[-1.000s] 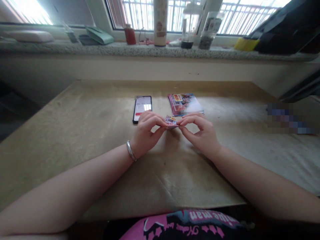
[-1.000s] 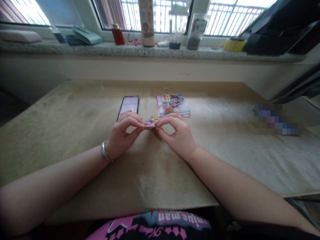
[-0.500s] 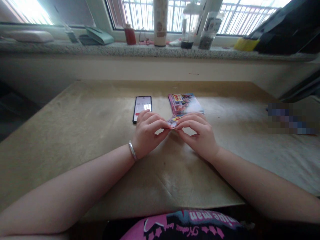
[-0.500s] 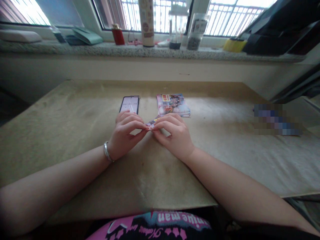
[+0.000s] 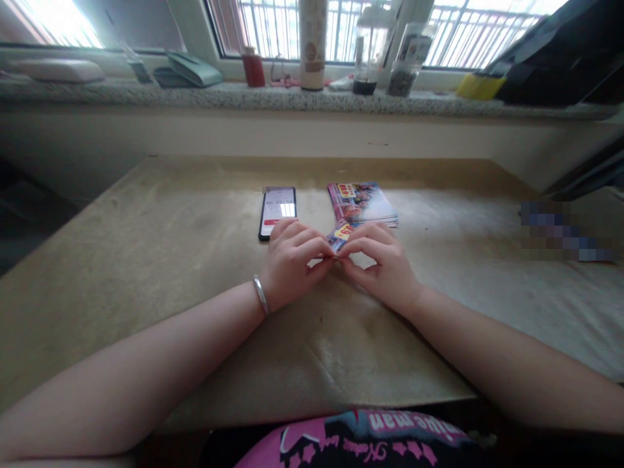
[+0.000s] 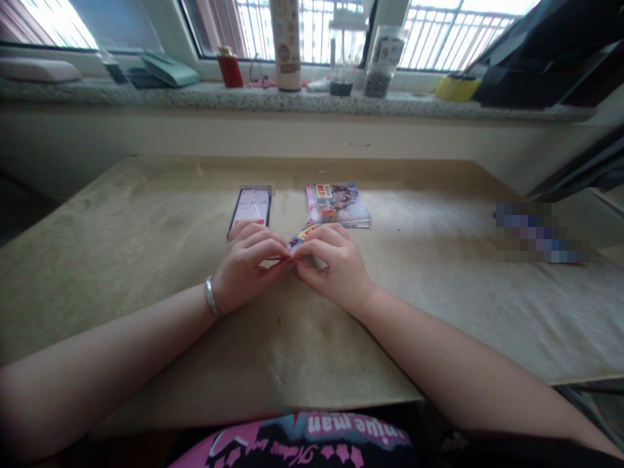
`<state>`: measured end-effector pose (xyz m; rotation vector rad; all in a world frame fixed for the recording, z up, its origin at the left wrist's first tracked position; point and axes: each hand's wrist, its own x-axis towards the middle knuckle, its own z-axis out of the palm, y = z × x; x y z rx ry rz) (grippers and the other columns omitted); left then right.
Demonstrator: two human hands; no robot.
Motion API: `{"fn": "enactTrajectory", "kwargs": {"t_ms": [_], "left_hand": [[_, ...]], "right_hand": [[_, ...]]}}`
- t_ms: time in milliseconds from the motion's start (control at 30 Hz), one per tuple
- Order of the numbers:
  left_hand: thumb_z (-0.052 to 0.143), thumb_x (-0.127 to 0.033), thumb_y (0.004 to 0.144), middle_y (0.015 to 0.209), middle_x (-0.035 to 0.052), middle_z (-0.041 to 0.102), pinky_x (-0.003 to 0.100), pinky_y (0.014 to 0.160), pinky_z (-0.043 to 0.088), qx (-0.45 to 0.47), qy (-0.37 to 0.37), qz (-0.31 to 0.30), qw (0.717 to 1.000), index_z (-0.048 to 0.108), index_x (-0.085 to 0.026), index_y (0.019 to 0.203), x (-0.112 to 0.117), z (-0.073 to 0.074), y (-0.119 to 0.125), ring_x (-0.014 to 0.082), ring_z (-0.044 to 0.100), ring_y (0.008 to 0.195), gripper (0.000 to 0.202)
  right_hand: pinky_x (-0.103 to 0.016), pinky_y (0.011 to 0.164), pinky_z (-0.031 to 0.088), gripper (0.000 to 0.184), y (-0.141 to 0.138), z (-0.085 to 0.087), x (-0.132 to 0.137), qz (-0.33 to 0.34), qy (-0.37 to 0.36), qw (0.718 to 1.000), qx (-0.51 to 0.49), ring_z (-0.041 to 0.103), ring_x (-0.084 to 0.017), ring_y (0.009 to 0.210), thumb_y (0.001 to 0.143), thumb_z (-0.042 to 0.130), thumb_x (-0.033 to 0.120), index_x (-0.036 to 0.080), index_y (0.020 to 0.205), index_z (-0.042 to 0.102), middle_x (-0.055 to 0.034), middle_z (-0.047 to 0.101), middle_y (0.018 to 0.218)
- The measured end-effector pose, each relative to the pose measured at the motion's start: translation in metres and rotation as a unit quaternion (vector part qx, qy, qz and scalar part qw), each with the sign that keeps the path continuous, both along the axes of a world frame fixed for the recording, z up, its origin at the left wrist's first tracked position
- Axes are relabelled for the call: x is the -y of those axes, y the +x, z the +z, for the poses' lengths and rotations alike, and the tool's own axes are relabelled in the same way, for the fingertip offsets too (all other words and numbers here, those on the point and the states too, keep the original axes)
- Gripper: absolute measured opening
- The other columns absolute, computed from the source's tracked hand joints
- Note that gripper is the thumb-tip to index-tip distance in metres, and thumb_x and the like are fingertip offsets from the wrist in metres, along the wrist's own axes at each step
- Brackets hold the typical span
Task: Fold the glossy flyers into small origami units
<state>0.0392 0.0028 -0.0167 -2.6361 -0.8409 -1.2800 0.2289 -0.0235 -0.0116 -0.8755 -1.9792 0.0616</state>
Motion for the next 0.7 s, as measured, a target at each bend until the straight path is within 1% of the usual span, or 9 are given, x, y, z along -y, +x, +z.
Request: {"fn": "enactTrajectory", "kwargs": {"t_ms": [133,267,433,700], "left_hand": [[0.063,-0.023,0.082,0.078,-0.0030,0.069,0.037,0.085,0.040,-0.006,0.002,-0.008,1.000,0.058,-0.022,0.070,0.0014,0.0009,0.0002,0.0153,0.056,0.076,0.012],[0.063,-0.025,0.082,0.076,-0.0028,0.068,0.037,0.083,0.040,0.017,-0.001,-0.015,1.000,0.058,-0.022,0.070,0.0001,-0.0011,-0.0002,0.0153,0.056,0.075,0.013],[0.064,-0.027,0.082,0.075,-0.0029,0.068,0.036,0.084,0.041,0.038,-0.008,-0.006,0.999,0.057,-0.022,0.070,-0.0017,-0.0039,-0.0005,0.0149,0.055,0.074,0.015],[0.065,-0.026,0.081,0.077,-0.0033,0.068,0.037,0.085,0.041,0.035,-0.001,-0.013,0.999,0.058,-0.022,0.070,-0.0008,-0.0029,-0.0022,0.0150,0.055,0.076,0.014]], "right_hand": [[-0.037,0.080,0.048,0.011,-0.0010,0.0003,0.0003,-0.014,-0.007,1.000,0.013,0.060,-0.019,0.086,0.075,0.062,0.013,0.024,0.077,0.063,-0.0022,0.066,0.082],[-0.038,0.080,0.048,0.010,0.0005,-0.0002,-0.0016,-0.027,0.004,0.999,0.024,0.059,-0.020,0.085,0.075,0.062,0.014,0.024,0.076,0.062,-0.0029,0.065,0.081],[-0.040,0.082,0.048,0.009,0.0052,-0.0015,-0.0040,-0.053,0.022,0.997,0.049,0.059,-0.021,0.085,0.074,0.062,0.015,0.024,0.073,0.063,-0.0033,0.065,0.082],[-0.037,0.078,0.049,0.008,0.0086,-0.0022,-0.0046,-0.065,0.057,0.993,0.077,0.059,-0.021,0.083,0.076,0.062,0.016,0.023,0.072,0.063,-0.0037,0.066,0.080]]}}
